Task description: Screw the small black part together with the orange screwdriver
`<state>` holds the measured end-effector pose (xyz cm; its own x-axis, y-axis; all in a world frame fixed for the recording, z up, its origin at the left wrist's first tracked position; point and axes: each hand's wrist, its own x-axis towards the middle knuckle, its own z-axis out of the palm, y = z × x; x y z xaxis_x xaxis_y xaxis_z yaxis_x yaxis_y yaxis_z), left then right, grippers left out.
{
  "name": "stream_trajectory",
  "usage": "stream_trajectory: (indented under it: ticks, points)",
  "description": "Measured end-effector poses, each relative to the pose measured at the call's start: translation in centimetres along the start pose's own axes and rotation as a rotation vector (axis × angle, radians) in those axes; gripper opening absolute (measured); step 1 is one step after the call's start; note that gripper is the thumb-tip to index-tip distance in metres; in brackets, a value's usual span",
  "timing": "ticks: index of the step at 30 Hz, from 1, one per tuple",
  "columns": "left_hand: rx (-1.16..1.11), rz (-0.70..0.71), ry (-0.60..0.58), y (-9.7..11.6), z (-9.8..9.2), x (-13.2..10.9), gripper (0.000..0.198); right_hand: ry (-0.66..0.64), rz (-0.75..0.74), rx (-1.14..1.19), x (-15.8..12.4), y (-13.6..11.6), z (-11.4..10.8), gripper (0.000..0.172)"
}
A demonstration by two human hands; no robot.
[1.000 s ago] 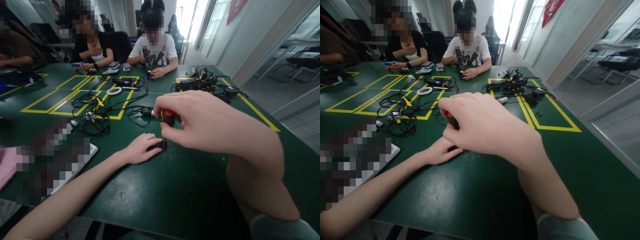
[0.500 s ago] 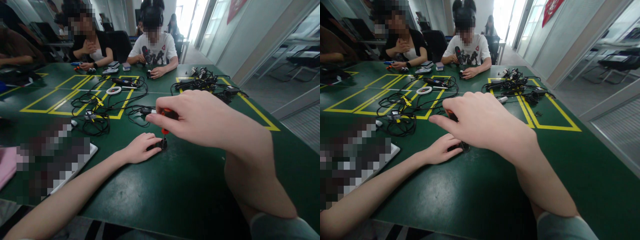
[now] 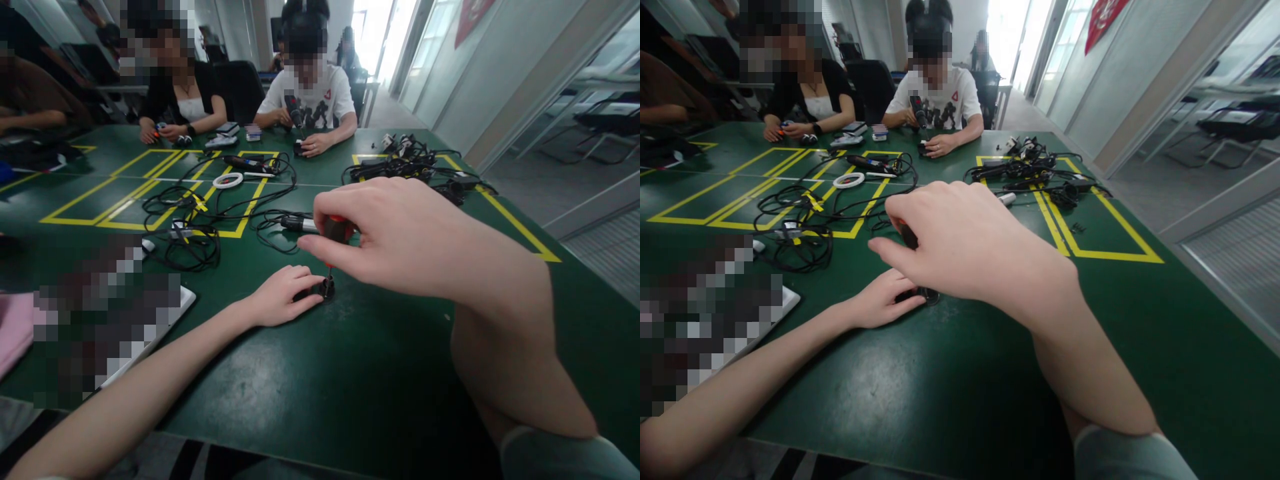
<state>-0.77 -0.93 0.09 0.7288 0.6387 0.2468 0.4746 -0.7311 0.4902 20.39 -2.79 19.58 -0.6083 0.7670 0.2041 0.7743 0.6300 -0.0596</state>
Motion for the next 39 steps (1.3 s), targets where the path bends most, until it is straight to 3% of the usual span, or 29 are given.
stream_trajectory:
  ticks: [3,10,16,22,35,39]
  points:
    - [0.010,0.002,0.000,-0.04,0.04,-0.01,0.036,0.007,0.003,-0.023,0.00,0.08,0.16,0.042]
    - [0.003,0.009,-0.008,-0.04,-0.03,0.06,0.037,0.027,0.011,-0.045,-0.25,0.28,0.04,0.020]
    - [0.002,-0.001,-0.010,0.05,-0.08,0.06,0.036,0.022,0.010,-0.041,-0.26,-0.01,-0.09,0.021]
    - [0.004,-0.006,-0.009,0.18,-0.16,0.11,0.036,0.016,-0.020,-0.013,-0.19,0.13,0.09,0.035]
    - [-0.008,-0.010,-0.006,-0.05,-0.04,0.04,0.034,-0.016,-0.049,0.028,-0.35,0.01,-0.33,0.019]
    - [-0.006,-0.016,-0.008,-0.08,0.02,0.01,0.034,-0.016,-0.042,0.021,-0.37,-0.03,-0.30,0.022]
